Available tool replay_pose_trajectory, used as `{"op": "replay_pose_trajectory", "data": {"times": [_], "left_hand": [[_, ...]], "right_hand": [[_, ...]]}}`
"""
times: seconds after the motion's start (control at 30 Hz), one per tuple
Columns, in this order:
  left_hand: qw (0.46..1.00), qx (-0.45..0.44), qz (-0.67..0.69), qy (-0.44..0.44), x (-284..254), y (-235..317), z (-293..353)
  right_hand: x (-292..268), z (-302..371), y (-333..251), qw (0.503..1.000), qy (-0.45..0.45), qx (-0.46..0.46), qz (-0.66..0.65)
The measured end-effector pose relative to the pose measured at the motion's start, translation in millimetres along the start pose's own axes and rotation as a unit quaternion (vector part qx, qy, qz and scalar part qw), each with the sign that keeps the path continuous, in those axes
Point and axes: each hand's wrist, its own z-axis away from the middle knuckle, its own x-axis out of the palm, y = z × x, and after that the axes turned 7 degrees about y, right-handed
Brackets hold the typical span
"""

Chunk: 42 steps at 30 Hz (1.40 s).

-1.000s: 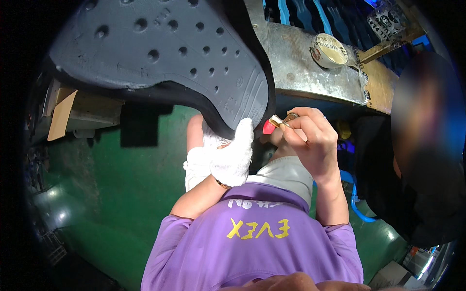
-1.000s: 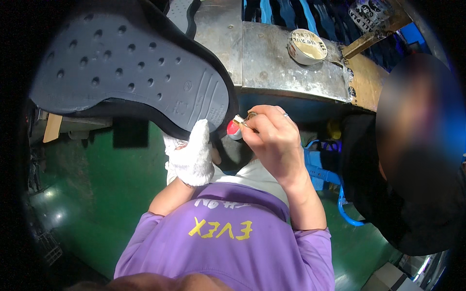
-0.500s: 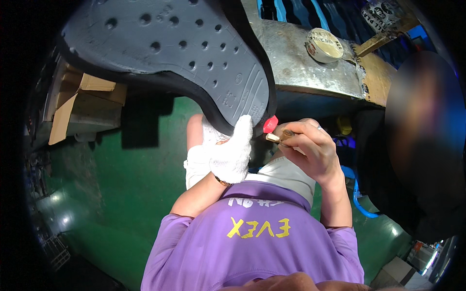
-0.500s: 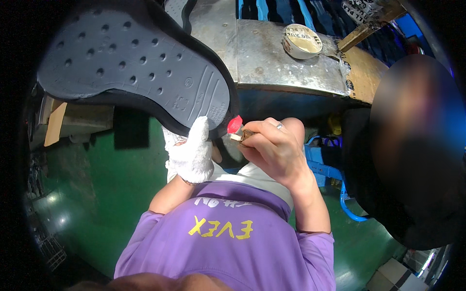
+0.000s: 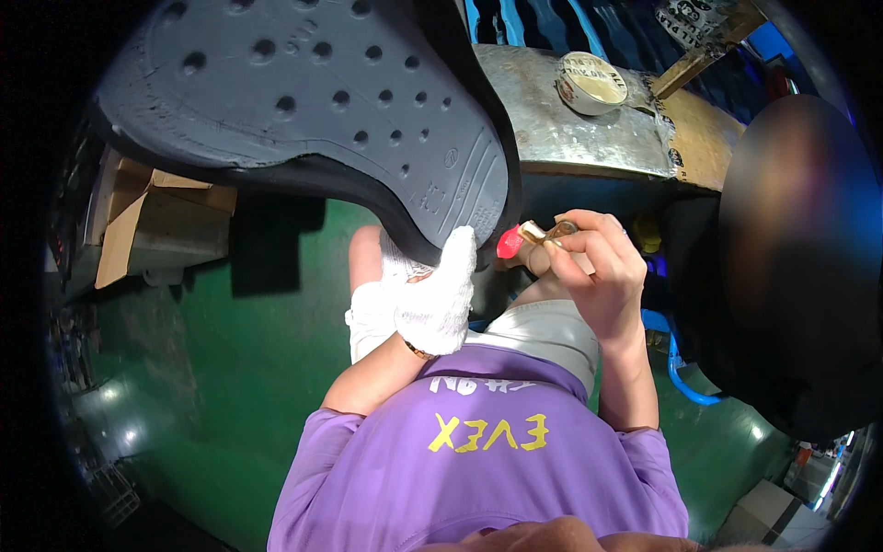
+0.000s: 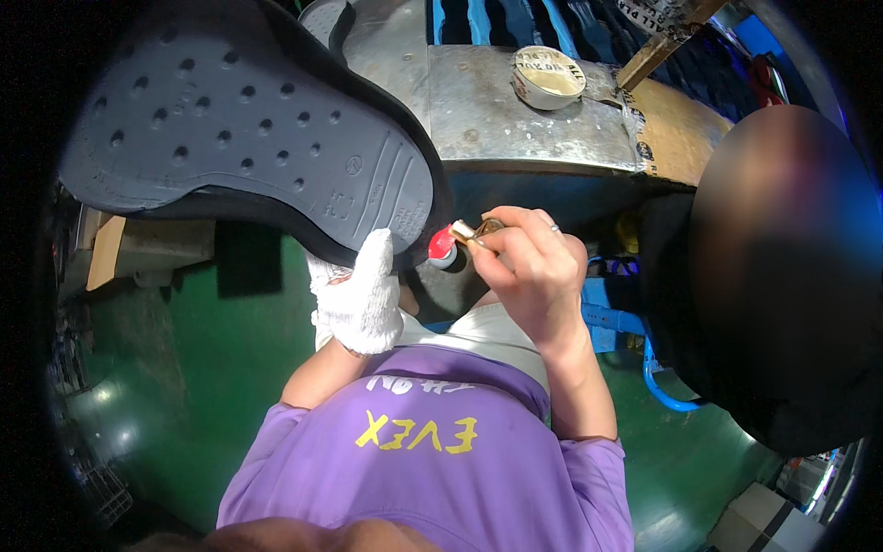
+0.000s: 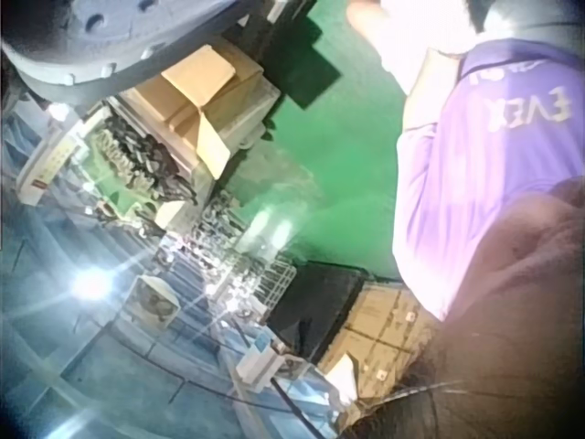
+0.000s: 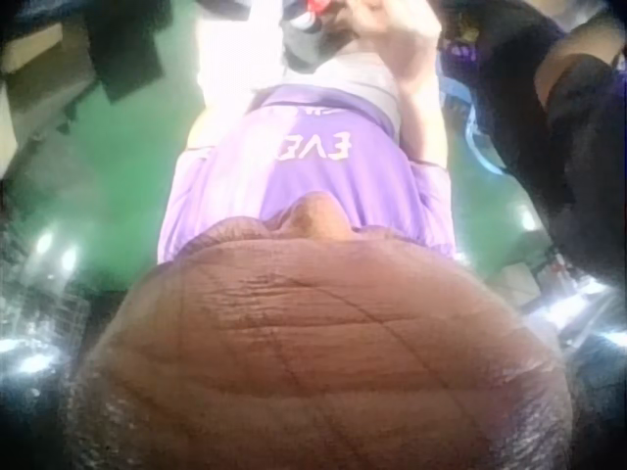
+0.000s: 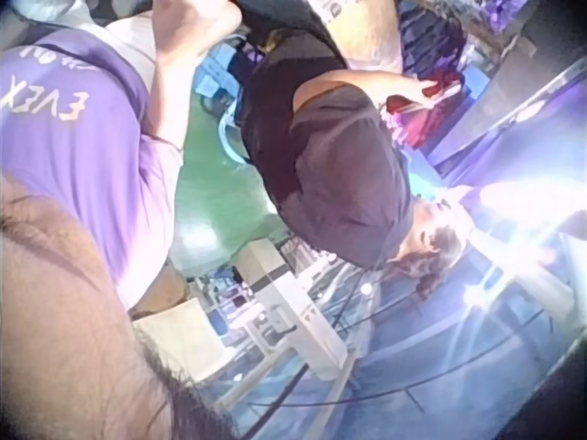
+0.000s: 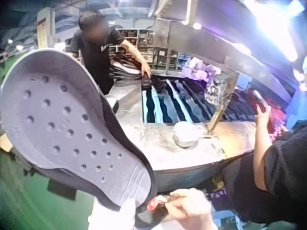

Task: The person applies glue to the sole of a shoe using a small brush. They repeatedly dip the brush into a container and spread the adhesive along the edges of the sole, then place the shoe on a metal table.

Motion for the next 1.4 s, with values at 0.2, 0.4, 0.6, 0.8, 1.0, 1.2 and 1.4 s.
{"op": "replay_pose_trajectory", "data": {"times": [0.2,0.4,0.6,0.8,1.0,1.2,1.4], "left_hand": [[0.998,-0.021,0.061,0.018,0.5,-6.6,0.2],[0.994,-0.016,0.106,0.001,3.5,-8.8,2.6],[0.976,0.150,-0.154,0.018,-15.5,-30.7,0.3],[0.979,0.134,-0.151,-0.037,-10.1,-16.9,0.7],[1.000,0.021,0.019,-0.005,3.1,-8.2,5.3],[0.994,0.102,-0.029,0.028,-1.9,-22.3,4.2],[0.997,0.074,-0.031,0.007,0.6,-13.7,3.7]], "right_hand": [[-6.8,3.1,0.7,0.999,0.030,0.019,-0.011],[-7.6,-1.4,-7.3,0.999,-0.023,-0.029,-0.010],[-10.7,-1.6,-9.8,0.991,-0.093,-0.076,-0.059],[-18.0,5.6,-3.6,0.977,-0.133,-0.050,-0.161],[-17.6,13.2,-2.5,0.988,-0.060,-0.020,-0.143],[-11.3,17.0,-1.0,0.998,-0.006,-0.009,-0.055],[-18.9,14.0,3.1,0.999,0.027,-0.017,-0.004]]}}
